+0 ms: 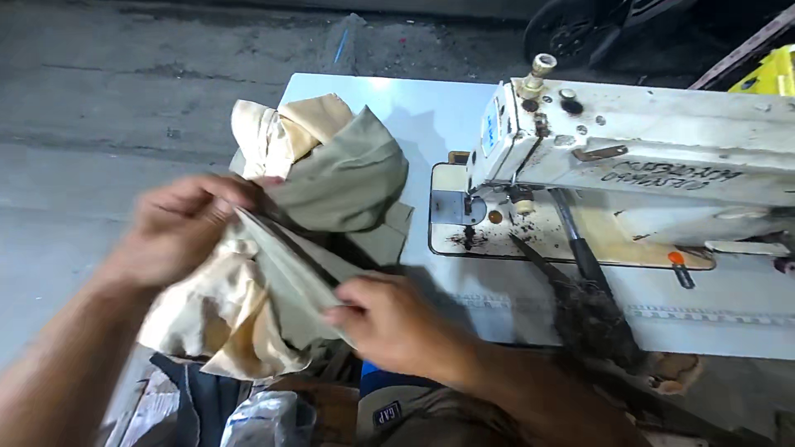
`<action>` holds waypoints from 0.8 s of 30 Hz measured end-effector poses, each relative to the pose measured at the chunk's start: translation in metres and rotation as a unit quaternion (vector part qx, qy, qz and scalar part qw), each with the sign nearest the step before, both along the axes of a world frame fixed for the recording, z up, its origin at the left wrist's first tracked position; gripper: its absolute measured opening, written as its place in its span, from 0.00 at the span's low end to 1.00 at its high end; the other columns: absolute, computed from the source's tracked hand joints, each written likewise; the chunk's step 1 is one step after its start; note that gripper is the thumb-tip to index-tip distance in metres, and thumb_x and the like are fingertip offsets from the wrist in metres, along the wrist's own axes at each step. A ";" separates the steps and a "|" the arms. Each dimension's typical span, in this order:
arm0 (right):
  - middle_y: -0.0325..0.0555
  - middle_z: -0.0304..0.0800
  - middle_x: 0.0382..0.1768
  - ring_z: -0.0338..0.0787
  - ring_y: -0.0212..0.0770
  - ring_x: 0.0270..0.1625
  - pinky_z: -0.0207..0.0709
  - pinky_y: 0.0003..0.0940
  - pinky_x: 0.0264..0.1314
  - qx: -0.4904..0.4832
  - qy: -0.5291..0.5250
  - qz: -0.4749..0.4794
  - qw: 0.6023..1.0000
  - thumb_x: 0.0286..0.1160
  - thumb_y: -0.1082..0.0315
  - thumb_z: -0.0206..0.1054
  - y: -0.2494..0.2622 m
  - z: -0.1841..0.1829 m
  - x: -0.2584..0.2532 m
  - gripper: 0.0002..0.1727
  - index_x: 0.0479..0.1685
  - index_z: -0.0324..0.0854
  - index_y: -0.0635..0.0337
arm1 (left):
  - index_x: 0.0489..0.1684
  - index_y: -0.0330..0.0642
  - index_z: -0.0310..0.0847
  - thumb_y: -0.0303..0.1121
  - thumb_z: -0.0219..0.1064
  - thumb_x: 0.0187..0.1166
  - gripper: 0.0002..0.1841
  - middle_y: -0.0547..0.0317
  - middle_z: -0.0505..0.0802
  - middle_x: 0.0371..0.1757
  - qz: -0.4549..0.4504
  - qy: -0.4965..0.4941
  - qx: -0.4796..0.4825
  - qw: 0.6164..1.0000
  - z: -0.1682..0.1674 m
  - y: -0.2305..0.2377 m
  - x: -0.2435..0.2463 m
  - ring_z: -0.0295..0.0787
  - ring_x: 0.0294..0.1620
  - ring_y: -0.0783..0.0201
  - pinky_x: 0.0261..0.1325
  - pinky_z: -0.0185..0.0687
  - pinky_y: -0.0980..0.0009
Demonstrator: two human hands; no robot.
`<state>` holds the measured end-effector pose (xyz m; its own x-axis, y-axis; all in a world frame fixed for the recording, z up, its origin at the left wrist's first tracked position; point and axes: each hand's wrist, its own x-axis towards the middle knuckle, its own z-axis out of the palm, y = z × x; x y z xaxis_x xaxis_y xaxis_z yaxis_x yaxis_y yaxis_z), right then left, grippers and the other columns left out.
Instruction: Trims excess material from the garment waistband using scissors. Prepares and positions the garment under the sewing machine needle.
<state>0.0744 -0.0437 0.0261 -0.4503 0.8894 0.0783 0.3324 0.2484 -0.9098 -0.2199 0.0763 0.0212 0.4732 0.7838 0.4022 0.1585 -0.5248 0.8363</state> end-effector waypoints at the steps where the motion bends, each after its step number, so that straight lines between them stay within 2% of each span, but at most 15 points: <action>1: 0.53 0.88 0.33 0.88 0.41 0.36 0.83 0.36 0.42 -0.023 0.088 0.006 0.996 0.81 0.68 0.67 0.008 0.004 -0.018 0.11 0.41 0.86 0.71 | 0.49 0.61 0.88 0.42 0.65 0.86 0.06 0.79 0.93 0.50 0.027 -0.012 0.021 0.999 0.017 0.018 -0.012 0.90 0.57 0.74 0.70 0.86 0.65; 3: 0.44 0.84 0.24 0.82 0.29 0.27 0.78 0.25 0.32 -0.042 0.233 -0.034 0.971 0.79 0.72 0.69 0.020 0.019 -0.033 0.08 0.37 0.83 0.71 | 0.49 0.51 0.84 0.38 0.64 0.85 0.06 0.79 0.90 0.45 0.081 0.044 0.112 0.989 0.067 0.066 -0.015 0.87 0.48 0.84 0.55 0.84 0.81; 4: 0.42 0.84 0.24 0.82 0.27 0.26 0.78 0.23 0.30 -0.050 0.264 -0.058 0.961 0.78 0.72 0.69 0.021 0.022 -0.027 0.07 0.37 0.83 0.70 | 0.52 0.44 0.82 0.38 0.63 0.86 0.09 0.73 0.88 0.46 0.087 0.108 0.164 0.977 0.082 0.085 -0.009 0.84 0.48 0.83 0.55 0.80 0.83; 5: 0.40 0.83 0.23 0.82 0.25 0.26 0.79 0.22 0.30 -0.055 0.268 -0.085 0.958 0.78 0.71 0.68 0.016 0.017 -0.014 0.07 0.37 0.82 0.68 | 0.52 0.41 0.84 0.41 0.64 0.87 0.12 0.66 0.88 0.46 0.089 0.190 0.222 0.952 0.090 0.096 0.010 0.84 0.47 0.79 0.54 0.80 0.79; 6: 0.37 0.81 0.22 0.80 0.23 0.25 0.77 0.20 0.30 -0.072 0.251 -0.113 0.959 0.79 0.70 0.68 0.004 0.004 0.002 0.08 0.35 0.81 0.67 | 0.52 0.43 0.86 0.45 0.64 0.87 0.15 0.59 0.91 0.46 0.072 0.266 0.275 0.921 0.089 0.097 0.044 0.88 0.47 0.69 0.55 0.84 0.68; 7: 0.36 0.79 0.21 0.79 0.22 0.24 0.76 0.19 0.29 -0.103 0.212 -0.144 0.961 0.79 0.67 0.68 -0.016 -0.014 0.019 0.10 0.33 0.80 0.65 | 0.47 0.38 0.88 0.43 0.64 0.84 0.16 0.45 0.92 0.43 0.020 0.306 0.307 0.901 0.076 0.086 0.090 0.91 0.44 0.49 0.50 0.82 0.46; 8: 0.35 0.77 0.20 0.77 0.23 0.23 0.74 0.20 0.28 -0.143 0.155 -0.170 0.963 0.79 0.65 0.68 -0.042 -0.031 0.036 0.12 0.31 0.80 0.64 | 0.41 0.38 0.90 0.41 0.66 0.80 0.14 0.41 0.93 0.39 -0.041 0.331 0.310 0.890 0.050 0.069 0.138 0.92 0.41 0.39 0.44 0.79 0.34; 11: 0.51 0.86 0.25 0.87 0.40 0.29 0.83 0.39 0.37 -0.258 -0.032 -0.196 0.946 0.77 0.64 0.70 -0.107 -0.052 0.082 0.15 0.35 0.84 0.72 | 0.39 0.51 0.94 0.48 0.71 0.78 0.13 0.59 0.95 0.40 -0.190 0.314 0.241 0.899 -0.055 0.026 0.229 0.94 0.40 0.55 0.42 0.87 0.46; 13: 0.54 0.91 0.31 0.92 0.47 0.35 0.86 0.48 0.43 -0.251 -0.104 -0.154 0.950 0.81 0.62 0.67 -0.121 -0.040 0.118 0.15 0.39 0.87 0.70 | 0.42 0.45 0.92 0.46 0.70 0.79 0.14 0.54 0.95 0.42 -0.236 0.268 0.163 0.920 -0.078 0.003 0.252 0.94 0.43 0.53 0.46 0.86 0.48; 15: 0.49 0.95 0.35 0.95 0.43 0.36 0.89 0.44 0.40 -0.098 -0.206 -0.167 0.959 0.81 0.61 0.67 -0.096 -0.021 0.154 0.13 0.43 0.91 0.63 | 0.44 0.44 0.91 0.49 0.68 0.80 0.17 0.54 0.94 0.40 -0.218 0.268 0.157 0.925 -0.081 -0.012 0.257 0.93 0.42 0.54 0.46 0.85 0.51; 17: 0.53 0.93 0.43 0.94 0.50 0.40 0.88 0.48 0.37 0.094 -0.342 -0.188 0.916 0.82 0.59 0.65 -0.025 -0.023 0.186 0.16 0.56 0.90 0.59 | 0.42 0.45 0.91 0.55 0.65 0.80 0.21 0.55 0.94 0.37 -0.182 0.296 0.195 0.917 -0.078 -0.015 0.256 0.92 0.40 0.54 0.46 0.84 0.51; 19: 0.67 0.90 0.49 0.90 0.67 0.53 0.81 0.64 0.54 0.072 -0.416 -0.130 0.897 0.84 0.60 0.65 0.047 -0.015 0.202 0.18 0.61 0.87 0.64 | 0.38 0.44 0.90 0.59 0.59 0.82 0.26 0.54 0.92 0.33 -0.140 0.324 0.256 0.900 -0.074 -0.018 0.256 0.91 0.38 0.52 0.44 0.82 0.52; 21: 0.73 0.85 0.63 0.83 0.69 0.70 0.68 0.64 0.75 -0.113 -0.448 -0.061 0.885 0.89 0.63 0.60 0.099 0.009 0.198 0.21 0.68 0.81 0.73 | 0.33 0.42 0.88 0.60 0.57 0.83 0.28 0.54 0.90 0.29 -0.113 0.340 0.278 0.891 -0.071 -0.018 0.258 0.90 0.35 0.51 0.42 0.81 0.53; 22: 0.72 0.84 0.64 0.82 0.63 0.71 0.67 0.57 0.77 -0.127 -0.434 -0.064 0.890 0.86 0.64 0.63 0.112 0.008 0.197 0.21 0.67 0.80 0.74 | 0.32 0.43 0.88 0.60 0.58 0.82 0.28 0.54 0.90 0.29 -0.108 0.342 0.266 0.895 -0.071 -0.018 0.258 0.90 0.34 0.52 0.41 0.81 0.53; 24: 0.68 0.89 0.56 0.88 0.55 0.62 0.75 0.48 0.70 -0.020 -0.399 -0.121 0.909 0.73 0.63 0.73 0.112 -0.011 0.200 0.23 0.59 0.84 0.75 | 0.32 0.45 0.88 0.60 0.61 0.80 0.26 0.57 0.90 0.30 -0.107 0.338 0.226 0.907 -0.072 -0.017 0.255 0.89 0.34 0.54 0.40 0.80 0.54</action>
<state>0.2744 0.0681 0.0156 -0.1408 0.9650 -0.2214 0.9304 0.0526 -0.3627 0.0349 0.0590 -0.0511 0.8539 0.4718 0.2199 0.4089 -0.8694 0.2773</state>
